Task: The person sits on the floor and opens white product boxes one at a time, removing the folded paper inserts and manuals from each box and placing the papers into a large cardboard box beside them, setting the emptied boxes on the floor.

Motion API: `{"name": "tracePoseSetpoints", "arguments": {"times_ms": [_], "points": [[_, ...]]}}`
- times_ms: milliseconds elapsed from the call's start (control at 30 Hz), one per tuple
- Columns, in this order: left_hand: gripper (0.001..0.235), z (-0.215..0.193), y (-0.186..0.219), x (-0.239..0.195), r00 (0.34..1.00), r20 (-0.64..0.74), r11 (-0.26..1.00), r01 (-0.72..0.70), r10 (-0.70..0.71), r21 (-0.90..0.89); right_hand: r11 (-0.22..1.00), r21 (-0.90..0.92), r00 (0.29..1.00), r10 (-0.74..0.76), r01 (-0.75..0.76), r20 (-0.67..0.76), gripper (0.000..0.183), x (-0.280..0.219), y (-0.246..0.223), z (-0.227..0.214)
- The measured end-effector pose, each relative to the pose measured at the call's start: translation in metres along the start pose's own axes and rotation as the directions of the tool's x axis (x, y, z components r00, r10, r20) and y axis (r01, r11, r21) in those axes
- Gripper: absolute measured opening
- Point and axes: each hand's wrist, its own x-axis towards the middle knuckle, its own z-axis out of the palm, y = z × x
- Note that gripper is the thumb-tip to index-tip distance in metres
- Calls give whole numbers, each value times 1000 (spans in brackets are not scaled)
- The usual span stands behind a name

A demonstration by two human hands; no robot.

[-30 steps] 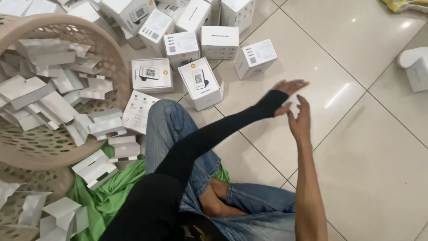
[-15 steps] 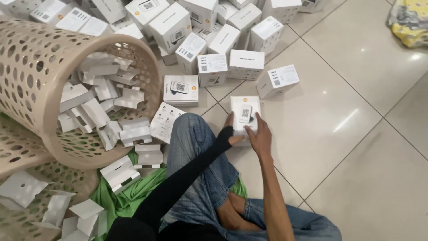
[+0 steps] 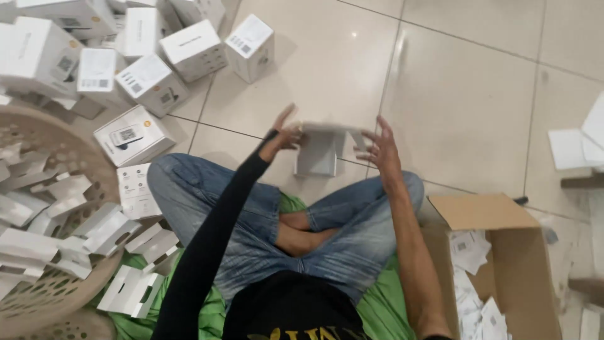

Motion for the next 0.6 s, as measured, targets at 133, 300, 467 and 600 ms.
{"name": "tracePoseSetpoints", "arguments": {"times_ms": [133, 300, 467, 600], "points": [[88, -15, 14, 11, 960, 190, 942, -144, 207, -303, 988, 58, 961, -124, 143, -247, 67, -17, 19, -32], [96, 37, 5, 7, 935, 119, 821, -351, 334, 450, 964, -207, 984, -173, 164, -29, 39, -112, 45, -63], [45, 97, -11, -31, 948, 314, 369, -308, 44, 877, 838, -543, 949, -212, 53, -235, 26, -248, 11, -109], [25, 133, 5, -44, 954, 295, 240, -275, -52, 931, 621, -768, 721, -457, -160, -520, 25, -331, 24, -161]]}}
